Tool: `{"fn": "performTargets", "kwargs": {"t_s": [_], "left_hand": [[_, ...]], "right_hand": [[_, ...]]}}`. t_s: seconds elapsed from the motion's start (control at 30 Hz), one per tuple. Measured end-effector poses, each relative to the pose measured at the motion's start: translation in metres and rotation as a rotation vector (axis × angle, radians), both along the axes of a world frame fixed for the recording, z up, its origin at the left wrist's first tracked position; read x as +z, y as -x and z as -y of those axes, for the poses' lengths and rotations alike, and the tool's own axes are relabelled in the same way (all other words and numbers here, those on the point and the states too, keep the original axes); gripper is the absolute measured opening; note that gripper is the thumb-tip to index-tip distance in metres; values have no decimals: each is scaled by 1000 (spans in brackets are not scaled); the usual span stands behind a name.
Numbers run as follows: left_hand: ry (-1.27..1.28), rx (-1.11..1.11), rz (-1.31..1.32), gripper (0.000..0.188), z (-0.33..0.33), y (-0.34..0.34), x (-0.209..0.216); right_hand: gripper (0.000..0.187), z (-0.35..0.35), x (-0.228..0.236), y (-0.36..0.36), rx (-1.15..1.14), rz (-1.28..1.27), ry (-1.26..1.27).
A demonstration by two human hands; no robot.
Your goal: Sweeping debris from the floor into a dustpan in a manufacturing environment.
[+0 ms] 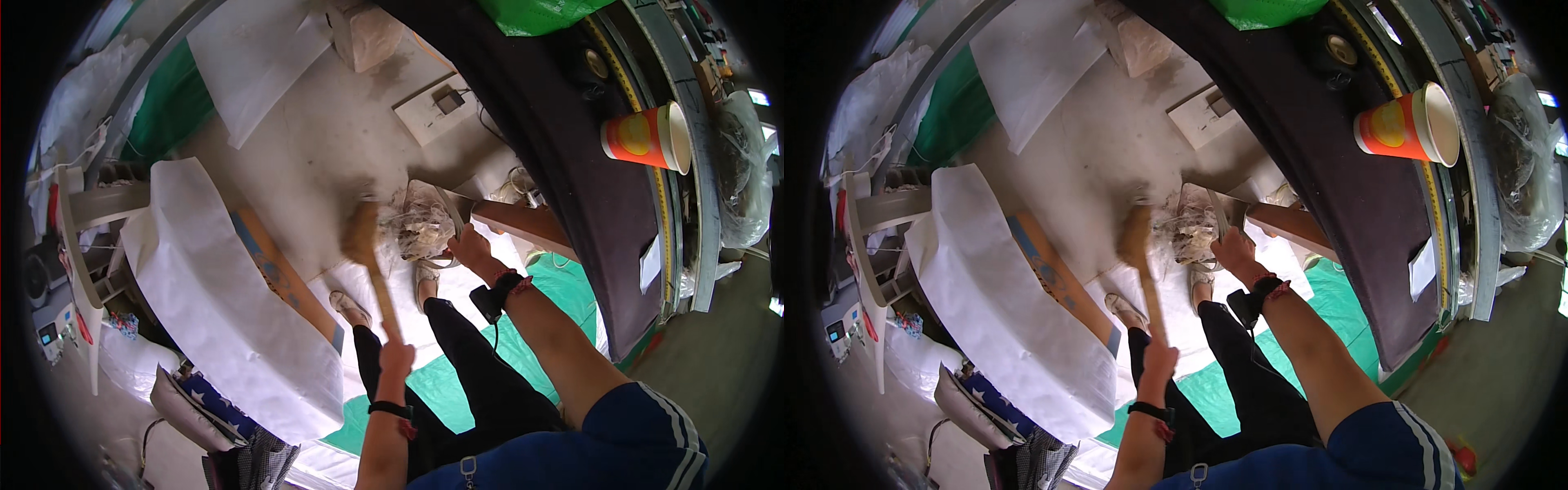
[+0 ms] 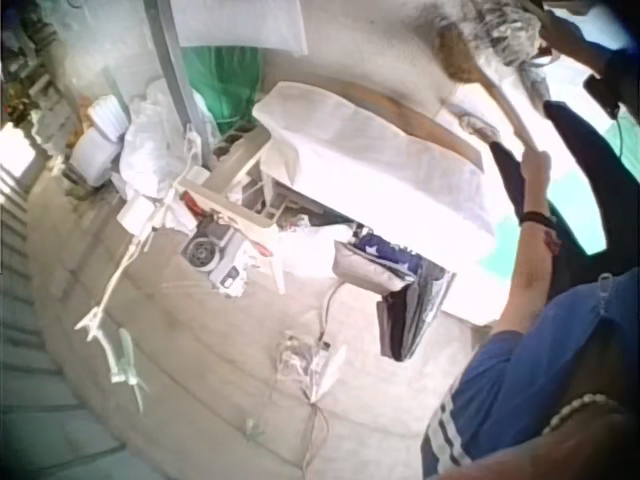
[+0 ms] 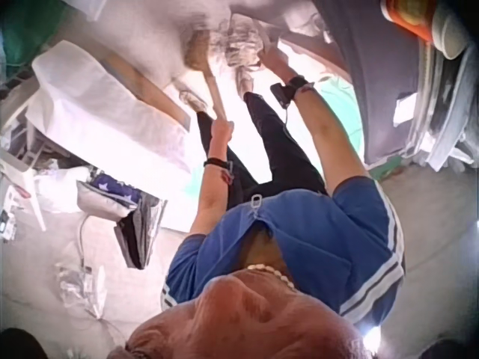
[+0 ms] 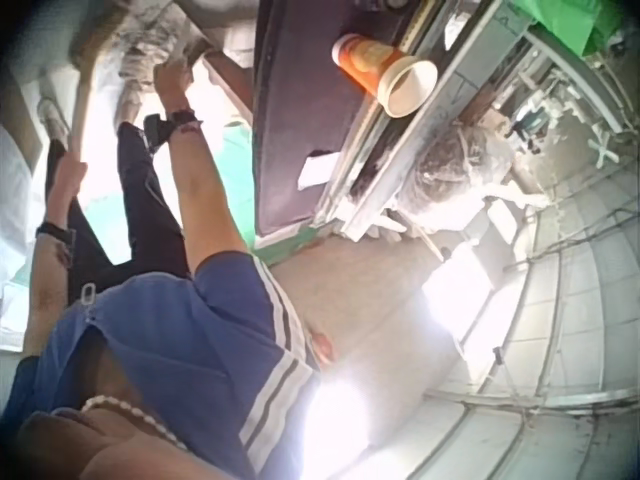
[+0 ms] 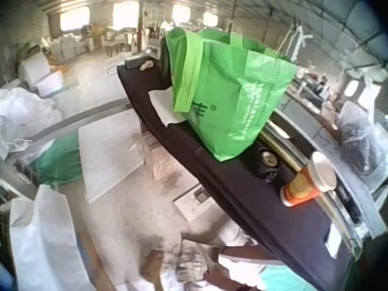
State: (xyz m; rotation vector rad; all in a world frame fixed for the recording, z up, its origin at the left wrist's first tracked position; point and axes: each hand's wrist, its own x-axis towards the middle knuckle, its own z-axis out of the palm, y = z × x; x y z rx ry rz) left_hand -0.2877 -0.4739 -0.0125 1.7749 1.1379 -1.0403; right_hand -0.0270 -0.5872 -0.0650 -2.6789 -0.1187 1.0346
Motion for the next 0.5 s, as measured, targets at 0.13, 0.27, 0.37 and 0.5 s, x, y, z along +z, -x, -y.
{"fn": "performTargets", "kwargs": {"t_s": [0.13,0.27,0.37,0.5], "left_hand": [[98,-382,116,81,26,-21,23],[52,-569,184,73,0,-32,65],[-47,-584,155,70,-22,-38,103],[-164,-588,139,71,-65,-42,156]], "right_hand": [[44,5,14,-7,2,33,-33],[39,13,43,-15,28,82,-154],[40,8,57,-18,-21,144,-241],[37,-6,61,-16,-167,120,-296]]}}
